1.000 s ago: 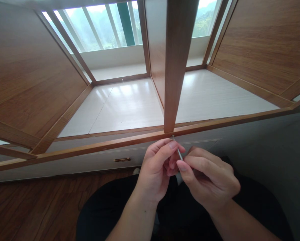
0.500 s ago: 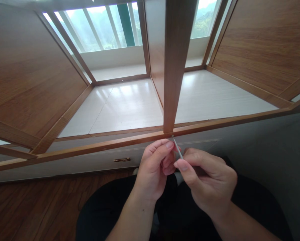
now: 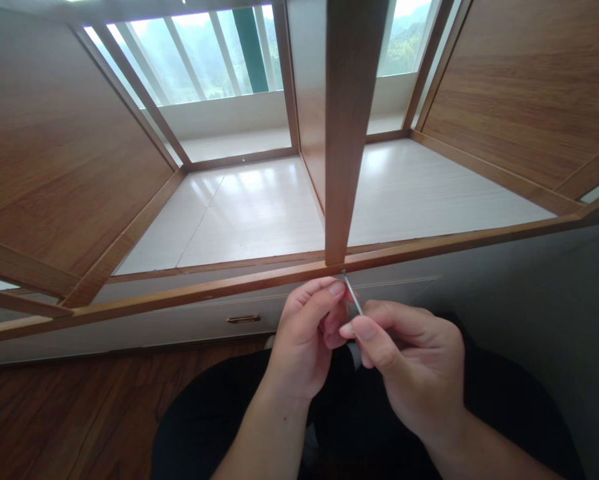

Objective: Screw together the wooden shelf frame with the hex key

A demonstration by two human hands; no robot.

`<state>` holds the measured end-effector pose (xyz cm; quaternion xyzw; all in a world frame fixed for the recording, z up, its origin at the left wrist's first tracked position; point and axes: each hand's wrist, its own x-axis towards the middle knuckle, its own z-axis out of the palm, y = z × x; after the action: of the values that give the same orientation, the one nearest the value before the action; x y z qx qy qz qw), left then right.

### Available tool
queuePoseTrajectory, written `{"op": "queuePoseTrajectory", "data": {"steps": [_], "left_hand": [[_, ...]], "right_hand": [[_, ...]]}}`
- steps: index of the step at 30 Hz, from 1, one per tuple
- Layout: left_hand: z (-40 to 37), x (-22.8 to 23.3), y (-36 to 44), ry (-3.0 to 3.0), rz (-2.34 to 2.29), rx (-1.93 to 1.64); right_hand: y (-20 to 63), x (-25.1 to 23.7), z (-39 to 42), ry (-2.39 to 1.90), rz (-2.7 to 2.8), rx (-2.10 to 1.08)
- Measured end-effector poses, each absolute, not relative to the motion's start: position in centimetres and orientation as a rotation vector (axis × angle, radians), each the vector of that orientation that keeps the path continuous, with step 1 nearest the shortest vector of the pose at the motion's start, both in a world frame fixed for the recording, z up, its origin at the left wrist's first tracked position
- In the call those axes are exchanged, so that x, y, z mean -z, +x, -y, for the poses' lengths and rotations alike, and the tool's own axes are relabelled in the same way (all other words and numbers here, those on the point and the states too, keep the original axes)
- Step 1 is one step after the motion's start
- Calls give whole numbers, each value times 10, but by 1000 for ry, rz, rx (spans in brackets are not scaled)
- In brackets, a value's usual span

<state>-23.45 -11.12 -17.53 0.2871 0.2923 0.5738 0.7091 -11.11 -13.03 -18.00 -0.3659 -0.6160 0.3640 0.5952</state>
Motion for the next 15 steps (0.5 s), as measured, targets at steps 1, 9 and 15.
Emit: {"op": "queuePoseTrajectory", "data": {"steps": [1, 9, 15], "left_hand": [[111, 175, -235, 639, -649, -1274], [110, 174, -235, 643, -649, -1281], [110, 175, -236, 637, -642, -1285]], "right_hand": [[-111, 181, 131, -854, 1424, -861], [-113, 186, 131, -831, 1347, -1004], [-117, 193, 132, -763, 1246, -1157]]}}
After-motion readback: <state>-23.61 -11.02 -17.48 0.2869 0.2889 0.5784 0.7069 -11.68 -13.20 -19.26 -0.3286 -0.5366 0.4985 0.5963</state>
